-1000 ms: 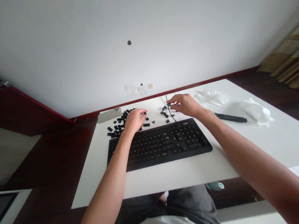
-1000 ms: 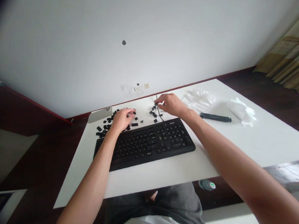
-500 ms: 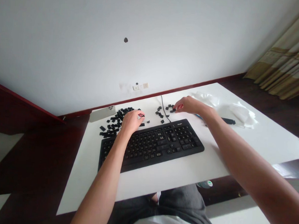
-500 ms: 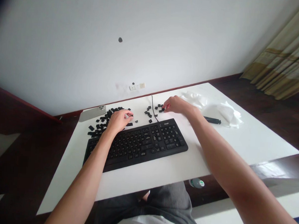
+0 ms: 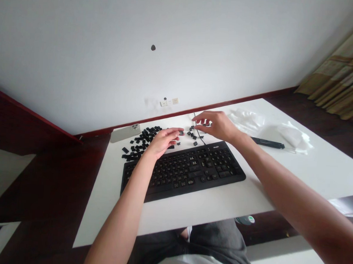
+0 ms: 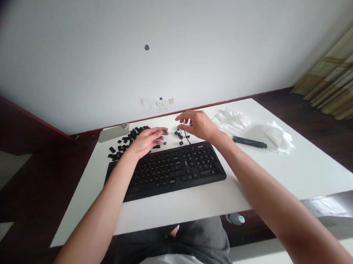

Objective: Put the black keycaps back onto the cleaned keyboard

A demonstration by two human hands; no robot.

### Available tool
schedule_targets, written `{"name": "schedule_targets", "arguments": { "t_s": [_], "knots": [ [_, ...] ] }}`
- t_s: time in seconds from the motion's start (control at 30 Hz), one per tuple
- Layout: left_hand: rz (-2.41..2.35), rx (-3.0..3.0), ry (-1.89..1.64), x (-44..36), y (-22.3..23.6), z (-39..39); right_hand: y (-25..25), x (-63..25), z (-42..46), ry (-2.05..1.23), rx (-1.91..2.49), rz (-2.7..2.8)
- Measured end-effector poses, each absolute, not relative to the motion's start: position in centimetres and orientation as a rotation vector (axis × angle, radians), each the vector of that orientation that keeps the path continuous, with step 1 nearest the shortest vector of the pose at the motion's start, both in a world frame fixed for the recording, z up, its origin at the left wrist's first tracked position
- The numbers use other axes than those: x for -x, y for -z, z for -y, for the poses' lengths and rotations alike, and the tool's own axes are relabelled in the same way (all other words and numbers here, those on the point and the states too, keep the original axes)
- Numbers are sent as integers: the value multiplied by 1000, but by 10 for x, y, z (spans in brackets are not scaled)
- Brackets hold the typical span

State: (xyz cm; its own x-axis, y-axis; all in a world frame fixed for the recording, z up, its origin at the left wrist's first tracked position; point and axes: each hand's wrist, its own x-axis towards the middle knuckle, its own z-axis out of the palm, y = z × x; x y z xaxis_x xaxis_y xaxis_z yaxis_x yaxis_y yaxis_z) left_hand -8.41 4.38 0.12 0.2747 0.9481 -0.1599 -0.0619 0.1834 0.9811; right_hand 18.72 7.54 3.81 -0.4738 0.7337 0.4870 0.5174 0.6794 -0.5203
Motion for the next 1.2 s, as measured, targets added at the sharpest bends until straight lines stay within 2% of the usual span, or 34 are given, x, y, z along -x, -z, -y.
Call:
{"name": "schedule_targets", "arguments": {
  "t_s": [0.2, 0.43, 0.57, 0.67, 0.93, 1.2],
  "knots": [
    [-1021, -1152, -905, 80, 3, -44, -25, -158, -59, -419, 776, 2279],
    [-1161, -1369, -922, 77, -3, -40, -19, -163, -69, -407, 890, 2269],
    [-1445, -1817, -950, 109, -11, -38, -9, -191, -92, -295, 1138, 2391],
    [-1639, -1962, -824, 147, -19, -33, 1, -209, -109, -255, 1274, 2491],
    [-1972, -2101, -665, 216, -28, -20, 10, -207, -113, -228, 1263, 2538],
    [-1689, -2238, -514, 201, -18, -4, -6, -195, -99, -241, 1181, 2415]
  ]
}}
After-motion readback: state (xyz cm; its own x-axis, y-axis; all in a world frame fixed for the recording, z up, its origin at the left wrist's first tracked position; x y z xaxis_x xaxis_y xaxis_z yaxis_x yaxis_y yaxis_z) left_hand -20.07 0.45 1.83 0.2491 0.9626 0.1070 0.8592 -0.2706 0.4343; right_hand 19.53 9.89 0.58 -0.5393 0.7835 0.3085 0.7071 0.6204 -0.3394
